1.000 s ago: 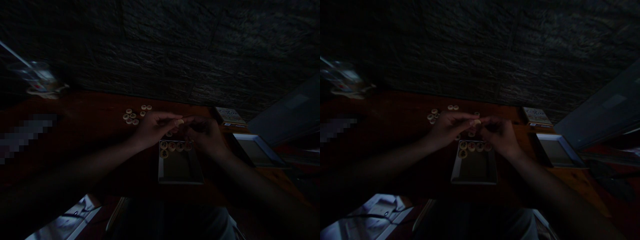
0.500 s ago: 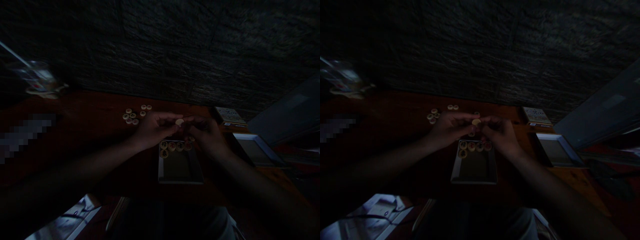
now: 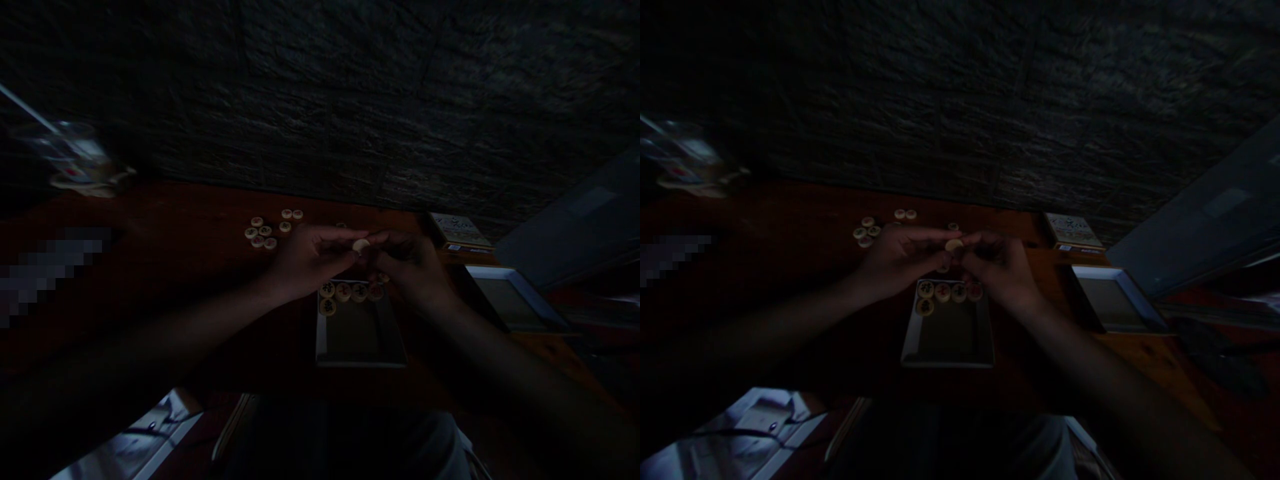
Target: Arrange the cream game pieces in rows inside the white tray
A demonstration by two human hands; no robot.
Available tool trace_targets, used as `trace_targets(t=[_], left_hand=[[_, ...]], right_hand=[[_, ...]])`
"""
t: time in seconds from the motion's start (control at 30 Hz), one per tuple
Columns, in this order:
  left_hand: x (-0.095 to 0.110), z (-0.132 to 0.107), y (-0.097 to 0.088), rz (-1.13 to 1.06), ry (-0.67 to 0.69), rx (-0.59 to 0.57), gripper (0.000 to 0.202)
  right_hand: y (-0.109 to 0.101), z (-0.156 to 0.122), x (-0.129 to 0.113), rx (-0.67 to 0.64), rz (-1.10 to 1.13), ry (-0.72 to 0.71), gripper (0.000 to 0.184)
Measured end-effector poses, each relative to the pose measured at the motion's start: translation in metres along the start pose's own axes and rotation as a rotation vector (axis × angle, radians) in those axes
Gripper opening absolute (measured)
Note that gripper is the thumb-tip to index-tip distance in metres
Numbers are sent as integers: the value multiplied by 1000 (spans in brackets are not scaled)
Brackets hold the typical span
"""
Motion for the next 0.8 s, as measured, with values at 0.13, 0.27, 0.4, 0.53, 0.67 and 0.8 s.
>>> trace_targets(t=[0.13,0.27,0.4,0.53,0.67,0.8], left_hand=[[2,-2,0,70,5,14,31],[4,-3,0,106,2,4,26],[5,-1,-2,114,-16,25,26],[2,-1,1,14,-54,-5,33],[1,-2,4,55,-30,-16,35],[2,-4,5,115,14,-8,34]], right_hand=[[1,-1,-4,-7,-53,-37,32],[3,-3,-6,16,-106,-35,36],[5,-4,-7,8,-78,-23,36],[4,-2,-5,-1,-45,-15,36],[2,-1,0,-5,-49,-11,39],[0,-2,4,17,-55,-3,40]])
Point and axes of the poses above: each hand's wrist, its own z-axis towards the middle knuckle, its own y-axis out of the palm, x = y × z, the point moved 6 cm from there along z, towards the middle knuckle, and after that the axes turned 8 degrees about z, right-handed, at the moved point
